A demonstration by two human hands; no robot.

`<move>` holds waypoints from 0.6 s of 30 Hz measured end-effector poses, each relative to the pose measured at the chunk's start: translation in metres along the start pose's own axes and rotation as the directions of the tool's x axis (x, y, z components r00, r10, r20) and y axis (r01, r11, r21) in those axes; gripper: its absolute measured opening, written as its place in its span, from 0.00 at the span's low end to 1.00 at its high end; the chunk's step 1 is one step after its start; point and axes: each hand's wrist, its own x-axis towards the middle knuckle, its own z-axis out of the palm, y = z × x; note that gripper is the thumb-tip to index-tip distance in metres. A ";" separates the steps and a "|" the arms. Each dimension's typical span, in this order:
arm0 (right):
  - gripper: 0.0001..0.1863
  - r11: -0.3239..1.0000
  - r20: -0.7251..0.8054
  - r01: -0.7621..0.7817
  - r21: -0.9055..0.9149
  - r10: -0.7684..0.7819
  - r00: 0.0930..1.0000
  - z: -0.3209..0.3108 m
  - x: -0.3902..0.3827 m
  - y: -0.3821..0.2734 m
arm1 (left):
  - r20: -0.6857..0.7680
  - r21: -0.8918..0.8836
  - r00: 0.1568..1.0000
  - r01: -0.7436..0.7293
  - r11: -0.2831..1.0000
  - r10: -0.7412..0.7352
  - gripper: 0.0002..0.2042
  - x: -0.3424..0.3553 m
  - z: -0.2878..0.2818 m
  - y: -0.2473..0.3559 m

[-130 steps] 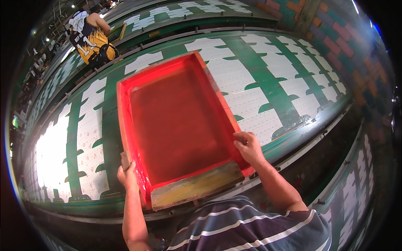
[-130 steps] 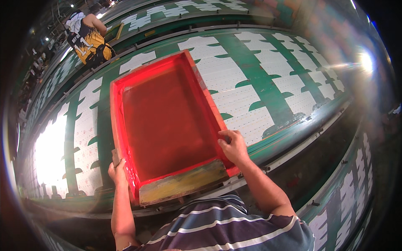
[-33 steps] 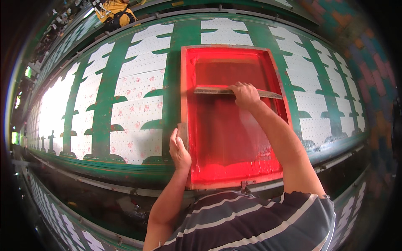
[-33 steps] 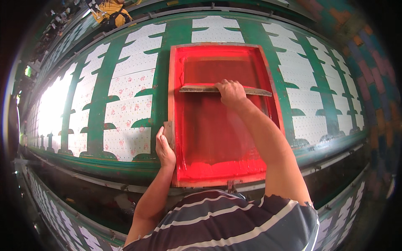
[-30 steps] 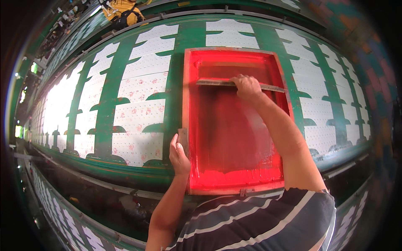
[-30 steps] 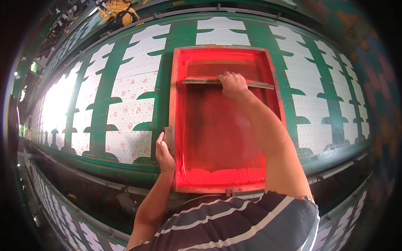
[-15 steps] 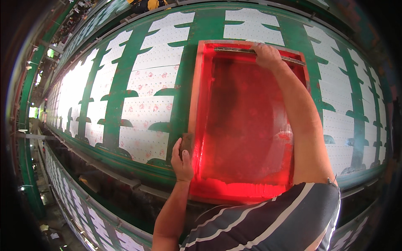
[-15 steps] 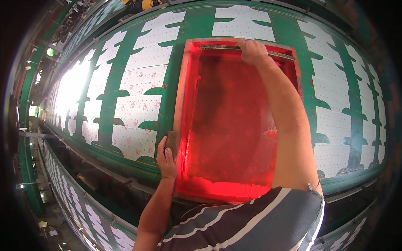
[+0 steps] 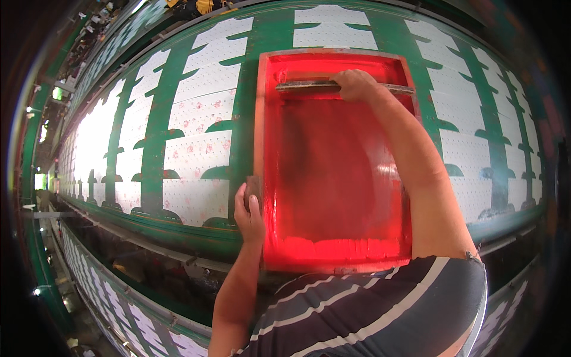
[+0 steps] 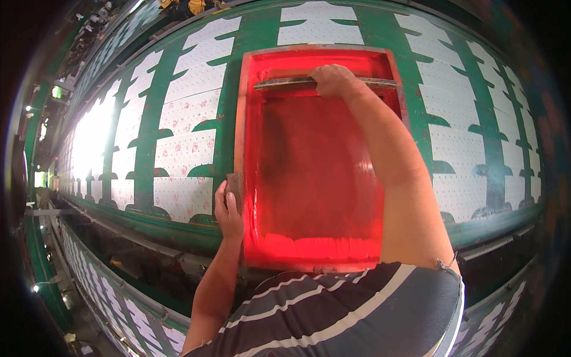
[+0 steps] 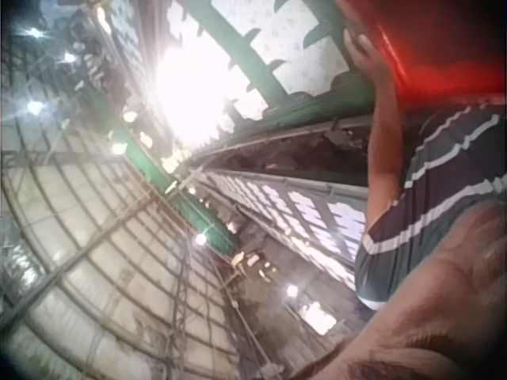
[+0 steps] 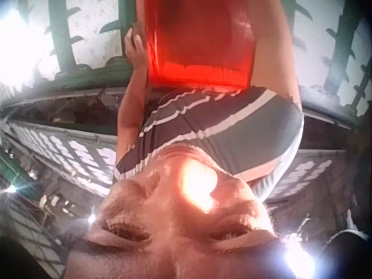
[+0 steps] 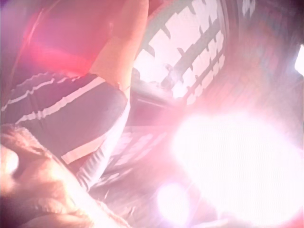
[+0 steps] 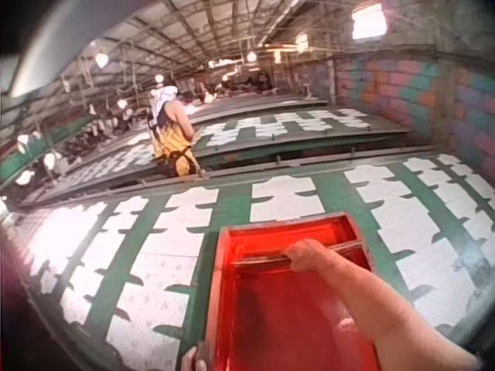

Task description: The person holds a red screen-printing frame and repeatedly uses a squeegee to spread red ink across the mesh. The person moves the frame along a green conveyor table and continues squeegeeing the ink in a repetitive manner.

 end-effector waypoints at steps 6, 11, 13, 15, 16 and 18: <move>0.23 0.999 0.018 0.008 0.047 -0.009 1.000 0.014 -0.102 -0.067 | -0.028 0.031 1.000 -0.001 1.000 0.002 0.24 -0.001 0.003 -0.009; 0.20 0.989 -0.086 0.073 0.127 -0.062 0.994 0.039 -0.199 -0.132 | -0.029 0.028 0.998 -0.046 0.999 0.046 0.25 0.001 0.003 -0.020; 0.19 0.984 -0.118 0.089 0.152 -0.072 0.990 0.046 -0.235 -0.157 | -0.023 -0.047 0.999 -0.027 0.999 0.026 0.25 0.002 0.005 -0.025; 0.16 0.982 -0.120 0.069 0.177 -0.048 0.992 0.051 -0.268 -0.183 | -0.037 -0.047 0.997 -0.068 0.997 0.066 0.26 0.003 0.005 -0.029; 0.16 0.982 -0.157 0.089 0.165 -0.063 0.986 0.052 -0.287 -0.195 | -0.032 -0.040 0.997 -0.068 0.997 0.066 0.26 0.003 0.004 -0.031; 0.17 0.993 -0.115 0.040 0.111 -0.027 0.993 0.054 -0.320 -0.218 | -0.033 -0.030 0.998 -0.061 0.998 0.060 0.27 0.003 0.005 -0.032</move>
